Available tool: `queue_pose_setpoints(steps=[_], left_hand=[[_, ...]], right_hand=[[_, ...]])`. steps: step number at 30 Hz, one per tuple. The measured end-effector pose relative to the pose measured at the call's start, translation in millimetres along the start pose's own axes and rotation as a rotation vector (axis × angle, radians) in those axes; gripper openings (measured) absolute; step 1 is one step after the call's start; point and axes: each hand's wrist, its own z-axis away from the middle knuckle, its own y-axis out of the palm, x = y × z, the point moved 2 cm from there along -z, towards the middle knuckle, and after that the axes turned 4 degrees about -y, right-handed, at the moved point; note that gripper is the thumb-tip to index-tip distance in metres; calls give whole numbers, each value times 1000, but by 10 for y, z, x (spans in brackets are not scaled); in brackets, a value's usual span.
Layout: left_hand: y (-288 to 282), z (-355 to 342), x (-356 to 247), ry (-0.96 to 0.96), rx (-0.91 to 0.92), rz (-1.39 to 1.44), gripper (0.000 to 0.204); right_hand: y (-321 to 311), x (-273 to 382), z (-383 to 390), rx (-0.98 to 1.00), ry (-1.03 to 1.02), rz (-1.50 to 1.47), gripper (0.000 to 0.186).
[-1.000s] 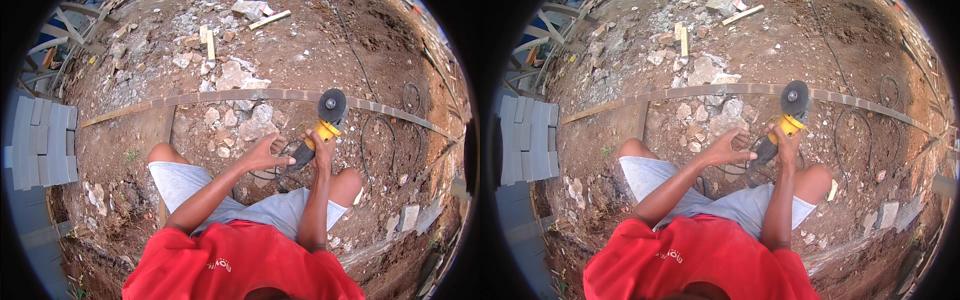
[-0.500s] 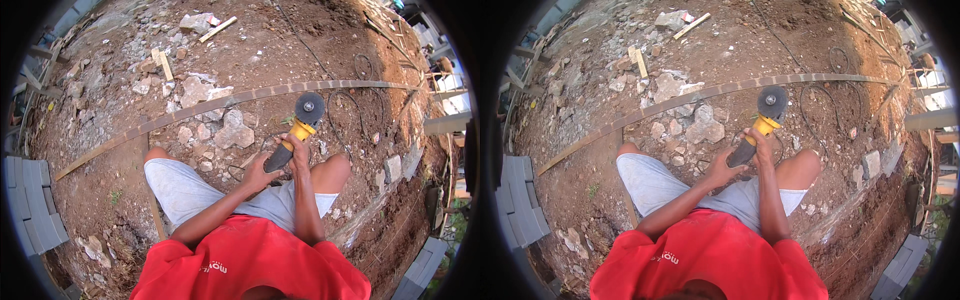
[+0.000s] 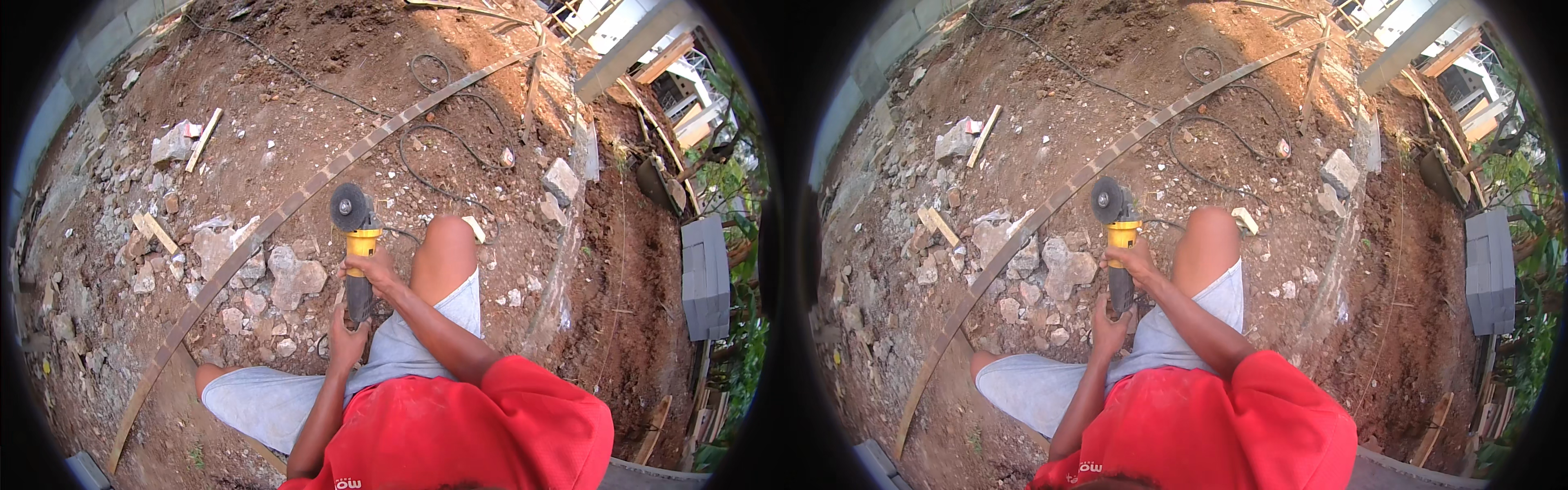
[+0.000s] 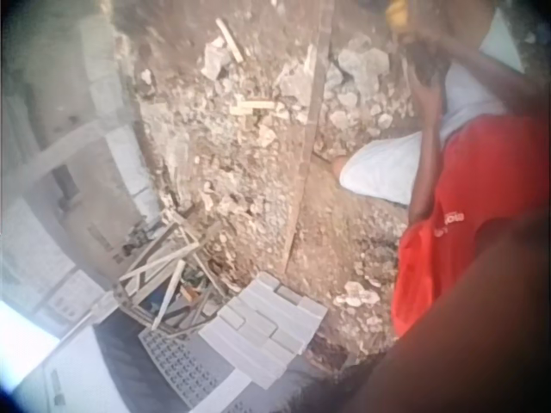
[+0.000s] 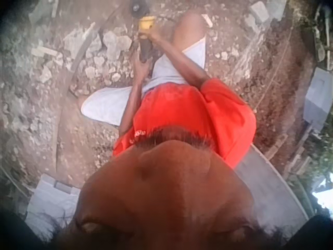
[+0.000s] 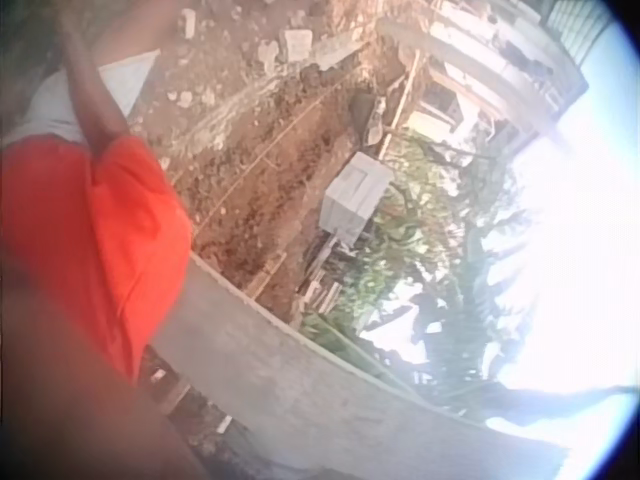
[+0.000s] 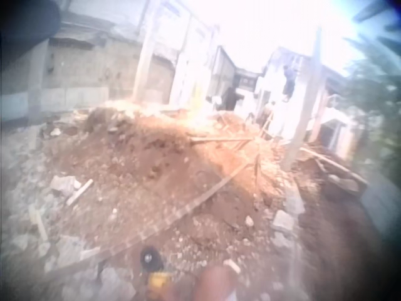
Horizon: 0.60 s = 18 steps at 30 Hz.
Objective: The person positions a long metal bar on the ground and uses an angle grinder to cut it. The person holds the bar with one hand and operates the grinder with the other, producing sparks as the cut progresses. The person repositions the bar and continues cutting along its length.
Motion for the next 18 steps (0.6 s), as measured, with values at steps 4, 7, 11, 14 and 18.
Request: queue_pose_setpoints(steps=[4, 7, 11, 14, 18], left_hand=[[-56, -26, 84, 2, -76, 42, 43], [-54, -92, 164, 79, -103, -61, 47], [13, -99, 206, 8, -147, -93, 52], [27, -78, 245, 24, -189, -120, 57], [66, -123, 422, 77, -220, -150, 60]], right_hand=[[70, -15, -94, 38, -14, -8, 20], [106, -32, -179, 71, -20, -30, 19], [109, -97, -242, 98, -34, -24, 18], [114, -198, -309, 111, -49, -27, 18], [135, -170, -268, 100, -27, 26, 22]])
